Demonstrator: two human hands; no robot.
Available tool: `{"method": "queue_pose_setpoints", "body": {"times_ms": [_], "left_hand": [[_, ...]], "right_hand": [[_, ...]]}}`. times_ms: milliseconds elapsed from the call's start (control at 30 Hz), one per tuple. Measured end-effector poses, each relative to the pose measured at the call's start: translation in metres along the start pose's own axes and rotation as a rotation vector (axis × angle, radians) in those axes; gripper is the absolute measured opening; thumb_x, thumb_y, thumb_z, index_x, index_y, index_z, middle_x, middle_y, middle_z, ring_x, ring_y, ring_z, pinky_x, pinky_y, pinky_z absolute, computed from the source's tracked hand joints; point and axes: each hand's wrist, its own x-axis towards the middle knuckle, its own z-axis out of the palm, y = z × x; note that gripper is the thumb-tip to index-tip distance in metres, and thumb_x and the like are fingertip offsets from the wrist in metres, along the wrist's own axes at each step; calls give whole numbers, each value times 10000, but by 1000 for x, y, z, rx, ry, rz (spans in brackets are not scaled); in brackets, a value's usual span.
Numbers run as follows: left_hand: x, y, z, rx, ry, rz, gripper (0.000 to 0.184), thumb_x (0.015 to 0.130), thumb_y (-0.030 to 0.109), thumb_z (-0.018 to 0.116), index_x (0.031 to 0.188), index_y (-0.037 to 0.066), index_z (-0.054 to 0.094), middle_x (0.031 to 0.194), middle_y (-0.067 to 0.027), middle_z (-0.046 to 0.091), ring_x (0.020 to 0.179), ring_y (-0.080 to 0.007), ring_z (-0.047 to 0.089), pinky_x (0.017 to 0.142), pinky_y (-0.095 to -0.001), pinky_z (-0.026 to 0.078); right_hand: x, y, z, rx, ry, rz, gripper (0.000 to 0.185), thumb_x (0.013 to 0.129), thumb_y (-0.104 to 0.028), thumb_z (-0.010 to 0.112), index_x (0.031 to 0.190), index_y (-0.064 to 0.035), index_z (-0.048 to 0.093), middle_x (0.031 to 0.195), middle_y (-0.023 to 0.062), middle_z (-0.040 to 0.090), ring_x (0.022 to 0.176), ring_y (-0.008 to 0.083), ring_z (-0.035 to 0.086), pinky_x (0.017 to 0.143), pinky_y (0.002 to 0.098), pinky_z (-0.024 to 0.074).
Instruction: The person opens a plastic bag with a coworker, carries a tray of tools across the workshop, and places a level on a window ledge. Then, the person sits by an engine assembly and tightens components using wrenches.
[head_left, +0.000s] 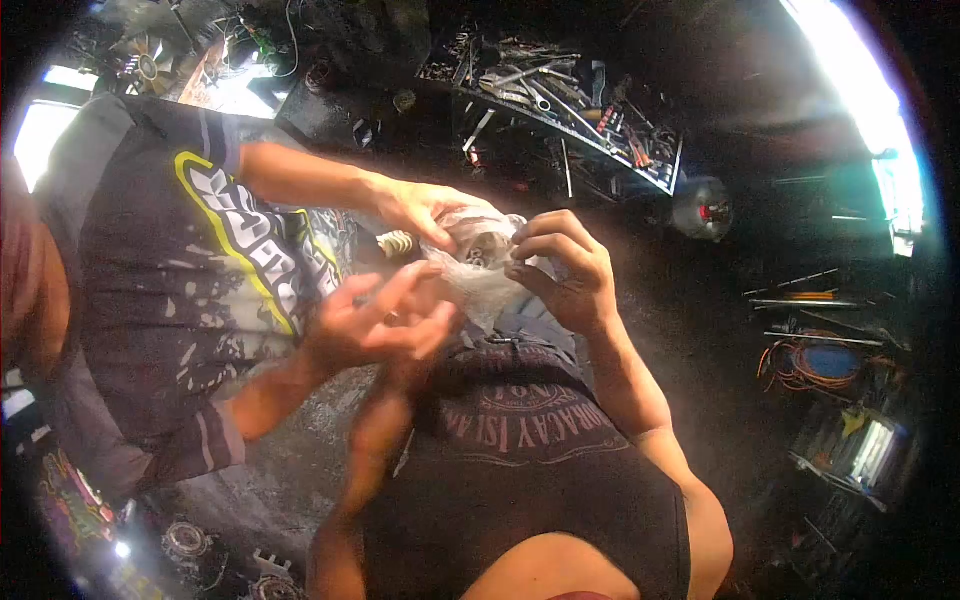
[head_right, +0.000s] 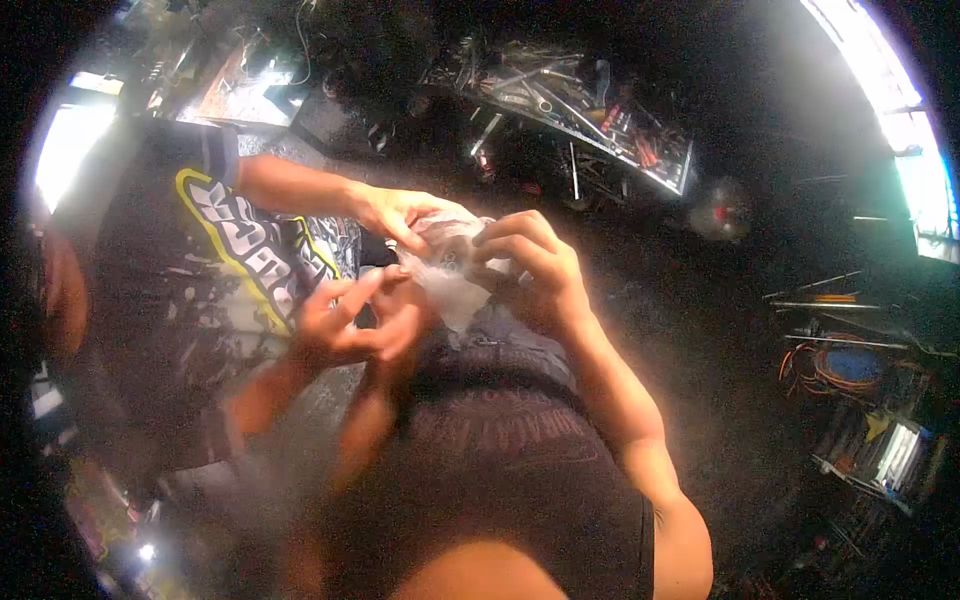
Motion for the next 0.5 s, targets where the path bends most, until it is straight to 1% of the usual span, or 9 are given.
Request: {"method": "queue_pose_setpoints", "body": {"times_ms": [33, 67, 100, 200, 267, 367, 400, 500], "left_hand": [[-1, -10, -8, -237, 36, -36, 442, 896, 122, 524, 1336, 105, 487, 1360, -69, 458, 1226, -204, 495, 857, -264, 524], [3, -24, -12, -386, 52, -37, 456, 902, 110, 513, 1356, 119, 479, 1379, -58, 444, 1245, -202, 488, 844, -257, 533], [19, -37, -19, -495, 7, 2, 461, 907, 111, 496, 1365, 160, 470, 1382, -39, 434, 1275, -185, 464, 800, -229, 546], [15, -12, -2, 422, 57, 378, 406, 890, 216, 536, 1294, 179, 536, 1293, -30, 487, 1197, -213, 499, 860, -314, 504], [10, -1, 2, 783, 79, 444, 358, 901, 261, 540, 1245, 165, 564, 1227, -27, 522, 1158, -215, 511, 903, -332, 472], [5, 6, -5, 932, 82, 273, 297, 953, 293, 513, 1171, 103, 582, 1120, -30, 573, 1119, -196, 513, 972, -304, 416], [6, 13, -2, 958, 71, 295, 313, 977, 311, 505, 1165, 71, 575, 1112, -29, 575, 1105, -180, 517, 971, -293, 420], [0, 8, 6, 1335, 237, 531, 366, 947, 257, 586, 1229, 25, 546, 1120, -80, 633, 1009, -157, 608, 950, -347, 475]], "right_hand": [[1, -2, 4, -14, -13, -32, 263, 650, -26, 831, 865, -61, 682, 956, 70, 660, 936, 237, 632, 792, 355, 525], [4, -3, 7, -28, -23, -66, 267, 648, -26, 832, 866, -63, 683, 950, 66, 659, 933, 237, 632, 791, 352, 525], [10, -4, 7, -39, -32, -96, 271, 645, -26, 834, 867, -65, 684, 943, 62, 658, 930, 236, 633, 789, 350, 525], [12, 7, 17, -197, -112, -169, 235, 682, -75, 819, 878, -76, 690, 955, 46, 664, 916, 255, 626, 776, 364, 526], [7, 11, 23, -253, -135, -190, 206, 715, -112, 803, 886, -84, 692, 947, 41, 671, 896, 265, 618, 792, 381, 516], [-5, 14, 25, -158, -135, -73, 210, 710, -107, 807, 881, -87, 687, 903, 43, 671, 872, 261, 616, 823, 387, 500], [-8, 11, 23, -179, -138, -49, 193, 732, -114, 794, 882, -90, 676, 862, 48, 667, 846, 268, 620, 857, 394, 484], [-15, 9, 11, -278, -284, -86, 180, 757, -129, 780, 884, -90, 658, 854, 51, 666, 832, 272, 630, 862, 399, 483]]}}
